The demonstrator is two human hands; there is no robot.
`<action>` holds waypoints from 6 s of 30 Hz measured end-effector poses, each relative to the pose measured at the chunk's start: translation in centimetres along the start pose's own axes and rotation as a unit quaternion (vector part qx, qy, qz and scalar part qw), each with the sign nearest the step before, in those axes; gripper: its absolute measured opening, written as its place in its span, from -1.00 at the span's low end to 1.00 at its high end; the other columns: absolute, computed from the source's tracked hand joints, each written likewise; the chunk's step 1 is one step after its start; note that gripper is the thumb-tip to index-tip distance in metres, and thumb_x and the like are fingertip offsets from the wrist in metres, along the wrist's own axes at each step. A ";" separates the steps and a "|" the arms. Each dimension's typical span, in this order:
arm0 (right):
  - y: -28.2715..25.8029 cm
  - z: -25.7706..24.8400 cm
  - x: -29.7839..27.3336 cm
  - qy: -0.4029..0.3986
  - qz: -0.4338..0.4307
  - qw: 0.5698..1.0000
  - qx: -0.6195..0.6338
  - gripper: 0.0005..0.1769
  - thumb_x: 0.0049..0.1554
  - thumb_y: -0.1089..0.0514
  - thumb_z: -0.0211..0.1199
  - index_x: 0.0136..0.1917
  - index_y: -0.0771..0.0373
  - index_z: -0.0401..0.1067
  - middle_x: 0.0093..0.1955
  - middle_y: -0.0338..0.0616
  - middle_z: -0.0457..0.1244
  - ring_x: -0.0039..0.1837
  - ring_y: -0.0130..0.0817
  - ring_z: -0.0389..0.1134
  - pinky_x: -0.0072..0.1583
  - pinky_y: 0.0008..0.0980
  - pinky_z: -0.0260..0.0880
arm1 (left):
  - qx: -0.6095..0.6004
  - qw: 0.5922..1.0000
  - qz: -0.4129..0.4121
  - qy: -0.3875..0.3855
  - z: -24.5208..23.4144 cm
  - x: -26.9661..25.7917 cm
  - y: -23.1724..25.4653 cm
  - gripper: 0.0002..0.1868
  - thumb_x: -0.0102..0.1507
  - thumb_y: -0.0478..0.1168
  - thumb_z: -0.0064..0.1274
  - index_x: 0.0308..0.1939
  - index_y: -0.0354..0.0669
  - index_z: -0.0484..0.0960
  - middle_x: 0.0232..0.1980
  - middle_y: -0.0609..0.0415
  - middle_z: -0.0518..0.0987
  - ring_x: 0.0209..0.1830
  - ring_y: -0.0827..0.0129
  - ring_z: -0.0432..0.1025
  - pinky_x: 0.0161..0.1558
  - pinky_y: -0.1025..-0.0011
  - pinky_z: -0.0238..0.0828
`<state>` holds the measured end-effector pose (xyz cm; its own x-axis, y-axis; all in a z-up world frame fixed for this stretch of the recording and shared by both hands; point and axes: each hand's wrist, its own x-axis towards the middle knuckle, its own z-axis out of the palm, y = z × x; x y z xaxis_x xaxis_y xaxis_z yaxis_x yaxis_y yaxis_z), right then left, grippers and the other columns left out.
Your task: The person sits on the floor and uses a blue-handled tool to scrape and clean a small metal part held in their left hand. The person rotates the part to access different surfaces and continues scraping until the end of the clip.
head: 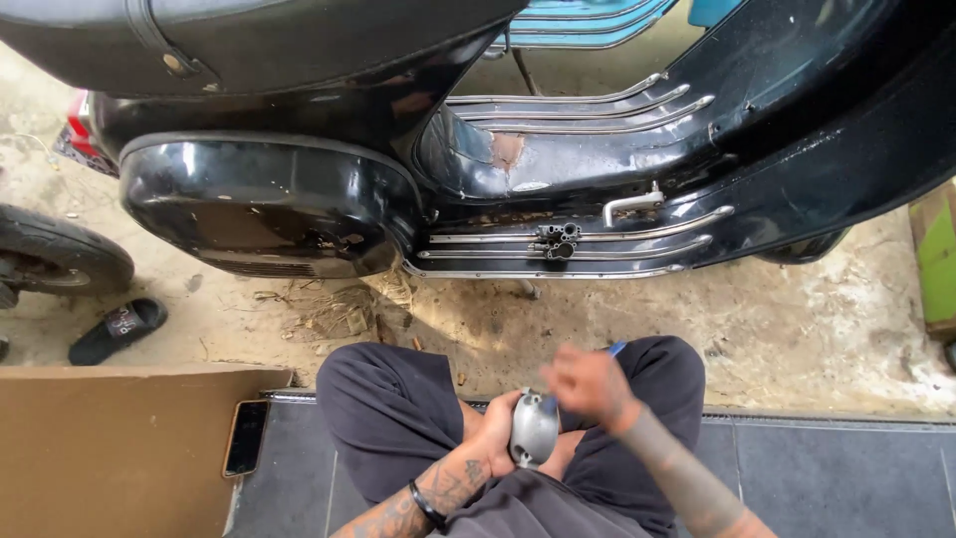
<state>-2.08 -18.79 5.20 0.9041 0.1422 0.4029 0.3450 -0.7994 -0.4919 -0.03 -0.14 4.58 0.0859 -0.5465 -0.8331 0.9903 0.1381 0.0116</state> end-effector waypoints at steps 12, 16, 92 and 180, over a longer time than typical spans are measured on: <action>-1.1 3.4 -3.4 0.008 0.096 0.988 0.124 -0.63 0.34 0.09 0.07 -0.31 0.08 0.15 -0.31 -0.15 0.02 -0.32 -0.18 -0.06 -0.18 -0.09 -0.02 | -0.024 0.999 -0.027 0.012 -3.1 2.6 -0.2 -0.55 0.45 0.16 -0.15 -0.29 -0.07 0.57 -0.33 0.03 0.52 -0.38 0.18 0.42 -0.25 0.20 0.43; -3.2 3.0 -4.4 -0.056 0.066 0.985 0.148 -0.63 0.35 0.08 0.08 -0.31 0.07 0.19 -0.31 -0.16 0.02 -0.36 -0.21 -0.10 -0.23 -0.10 -0.06 | -0.038 0.998 -0.037 0.023 -2.7 1.1 0.2 -0.55 0.47 0.20 -0.13 -0.29 -0.02 0.54 -0.33 0.07 0.49 -0.37 0.18 0.39 -0.21 0.16 0.43; -8.9 -0.6 -0.9 0.022 0.058 0.989 0.135 -0.44 0.21 0.16 0.25 -0.51 0.07 0.03 -0.49 -0.31 -0.03 -0.46 -0.16 0.15 -0.39 -0.39 0.18 | 0.122 0.981 0.145 -0.037 -3.0 -2.1 -4.2 -0.29 0.34 0.35 0.00 0.00 -0.30 0.73 0.02 -0.18 0.71 0.09 0.04 0.58 0.24 0.00 0.44; -7.9 -5.2 1.5 -0.038 0.145 0.987 0.056 -0.46 0.32 0.12 0.18 -0.47 0.16 0.12 -0.45 -0.10 0.06 -0.31 -0.02 0.26 -0.29 -0.22 0.25 | 0.485 0.687 0.532 -0.102 -3.9 -3.1 -1.0 -0.12 0.42 0.33 -0.80 -0.04 0.00 0.72 -0.18 0.03 0.65 -0.25 0.18 0.43 0.07 0.20 0.40</action>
<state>-4.70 -15.30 13.68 0.9836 -0.0361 0.1766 0.0915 -0.7442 -0.6617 -1.76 4.59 4.99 0.7324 -0.6804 0.0247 -0.0458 -0.0131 0.9989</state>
